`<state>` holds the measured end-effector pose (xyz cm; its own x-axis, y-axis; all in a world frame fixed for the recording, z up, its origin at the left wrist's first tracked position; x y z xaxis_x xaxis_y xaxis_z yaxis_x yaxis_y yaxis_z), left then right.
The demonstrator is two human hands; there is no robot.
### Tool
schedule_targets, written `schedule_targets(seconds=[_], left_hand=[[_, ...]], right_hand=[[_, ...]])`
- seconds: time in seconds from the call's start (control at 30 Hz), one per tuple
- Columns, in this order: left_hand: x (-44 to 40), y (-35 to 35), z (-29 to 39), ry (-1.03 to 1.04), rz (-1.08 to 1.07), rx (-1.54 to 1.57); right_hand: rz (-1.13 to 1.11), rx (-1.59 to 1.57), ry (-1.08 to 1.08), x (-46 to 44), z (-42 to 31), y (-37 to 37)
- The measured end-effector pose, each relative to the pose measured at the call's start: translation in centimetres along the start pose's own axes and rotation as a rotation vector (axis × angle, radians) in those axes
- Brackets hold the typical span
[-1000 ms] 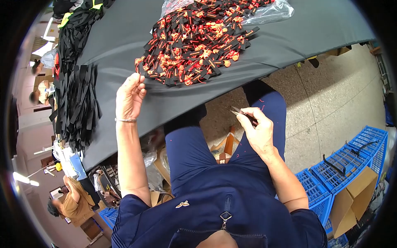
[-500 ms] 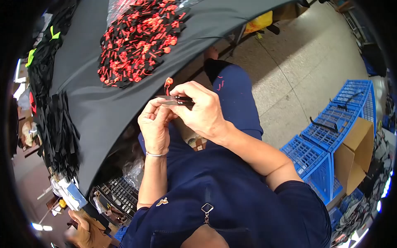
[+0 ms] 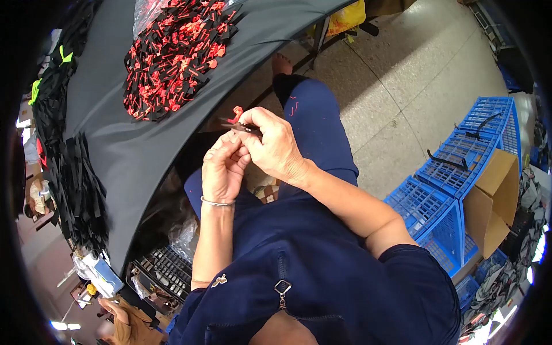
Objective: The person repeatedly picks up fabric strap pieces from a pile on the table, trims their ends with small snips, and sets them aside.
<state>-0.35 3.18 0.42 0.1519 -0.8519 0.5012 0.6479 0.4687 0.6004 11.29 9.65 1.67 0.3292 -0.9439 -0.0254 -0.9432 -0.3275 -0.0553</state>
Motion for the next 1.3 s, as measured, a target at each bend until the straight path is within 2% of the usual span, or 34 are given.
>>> schedule_targets(seconds=[0.07,0.2,0.33,0.4,0.5,0.6,0.73,0.9,1.1,1.3], left_hand=[[-0.2,-0.4,0.1,-0.087,-0.044,0.090],[-0.6,-1.1,0.2,-0.142,0.026,0.196],[-0.9,-1.7,0.2,-0.150,0.050,0.180],[-0.7,-1.2,0.2,-0.132,0.103,0.124],[-0.8,-1.1,0.1,-0.112,0.056,0.117],[-1.0,-1.0,0.1,-0.085,0.056,0.084],[-1.0,-0.7,0.2,-0.053,0.037,0.015],[-1.0,-0.4,0.4,-0.044,0.082,-0.035],[-1.3,-0.8,0.2,-0.054,0.057,-0.034],[-1.5,-1.0,0.6,-0.030,0.063,-0.103]], right_hand=[[-0.026,0.144,-0.146,0.2,-0.7,-0.4],[-0.188,0.126,-0.169,0.8,-1.7,-1.3],[-0.172,0.098,-0.103,1.7,-1.4,-2.5],[-0.075,0.112,0.021,1.4,-1.1,-3.3],[0.105,0.197,-0.033,0.7,-1.8,-3.6],[0.005,0.237,0.090,0.8,-0.4,-4.0],[0.034,0.391,-0.040,0.4,-0.8,-3.6],[0.043,0.360,-0.043,0.1,0.0,-3.2],[0.045,0.561,-0.240,-0.1,-1.1,-3.2],[0.060,0.634,-0.341,-0.3,-0.9,-3.1]])
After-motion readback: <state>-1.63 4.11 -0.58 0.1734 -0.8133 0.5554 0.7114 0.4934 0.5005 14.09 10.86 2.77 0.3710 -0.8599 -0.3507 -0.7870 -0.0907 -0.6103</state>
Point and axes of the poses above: each hand's wrist, its own x-axis away from the middle knuckle, its own y-axis out of the palm, z = x × y, the point moved 4 cm from there along -x, towards the middle knuckle, and after that the axes turned 1 degree about y, right-handed, at the moved point
